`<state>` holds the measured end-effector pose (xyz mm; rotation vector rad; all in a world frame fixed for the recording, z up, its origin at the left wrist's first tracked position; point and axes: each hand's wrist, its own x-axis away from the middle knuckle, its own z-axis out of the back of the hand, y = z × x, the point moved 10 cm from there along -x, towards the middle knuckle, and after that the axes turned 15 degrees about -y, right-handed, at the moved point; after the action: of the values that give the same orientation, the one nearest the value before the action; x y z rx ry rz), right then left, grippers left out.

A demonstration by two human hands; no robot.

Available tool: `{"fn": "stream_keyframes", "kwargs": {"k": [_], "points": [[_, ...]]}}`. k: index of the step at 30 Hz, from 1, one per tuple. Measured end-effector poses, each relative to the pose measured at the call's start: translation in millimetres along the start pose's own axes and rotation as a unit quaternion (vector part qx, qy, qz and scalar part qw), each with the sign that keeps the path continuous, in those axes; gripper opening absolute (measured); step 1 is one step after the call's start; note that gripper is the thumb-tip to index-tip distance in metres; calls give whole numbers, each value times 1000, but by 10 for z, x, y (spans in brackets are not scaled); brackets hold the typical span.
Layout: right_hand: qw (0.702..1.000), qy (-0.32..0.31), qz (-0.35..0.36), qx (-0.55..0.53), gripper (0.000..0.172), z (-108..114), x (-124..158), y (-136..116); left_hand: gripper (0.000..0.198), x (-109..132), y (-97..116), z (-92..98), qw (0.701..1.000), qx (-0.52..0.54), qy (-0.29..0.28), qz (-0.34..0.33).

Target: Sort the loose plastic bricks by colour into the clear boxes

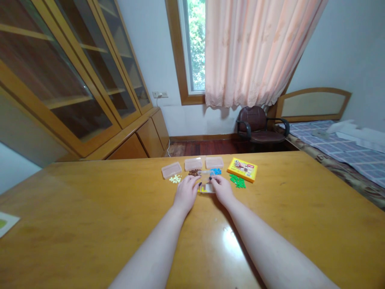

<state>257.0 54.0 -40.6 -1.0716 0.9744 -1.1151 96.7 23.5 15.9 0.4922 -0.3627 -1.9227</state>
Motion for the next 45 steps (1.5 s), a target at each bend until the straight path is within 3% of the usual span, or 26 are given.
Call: {"fn": "stream_keyframes", "kwargs": {"k": [4,11,18,22,30,34,38,41,45], "points": [[995,90,-28,23,29,257,47,4,28,-59,-93,-130,998,-37,-49,30],[995,91,-34,11,30,274,44,12,30,-61,-102,-297,989,-90,-115,11],[995,84,-49,22,29,284,45,13,20,-56,-269,-194,987,-116,-93,65],[995,81,-50,26,30,268,31,52,10,-64,-280,-170,983,-139,-92,75],[996,77,-43,28,31,254,16,62,10,-86,-258,-210,977,-159,-115,84],[997,70,-30,28,32,207,10,59,9,-62,-234,-59,990,-109,-49,81],[1000,15,-15,18,30,21,-10,59,12,2,-57,92,998,-40,38,12],[1000,-14,-8,5,29,-64,-15,42,15,-12,25,1,999,-24,12,-24],[999,35,-15,-5,29,88,0,29,20,-60,-55,-133,998,-4,-54,-15]]}}
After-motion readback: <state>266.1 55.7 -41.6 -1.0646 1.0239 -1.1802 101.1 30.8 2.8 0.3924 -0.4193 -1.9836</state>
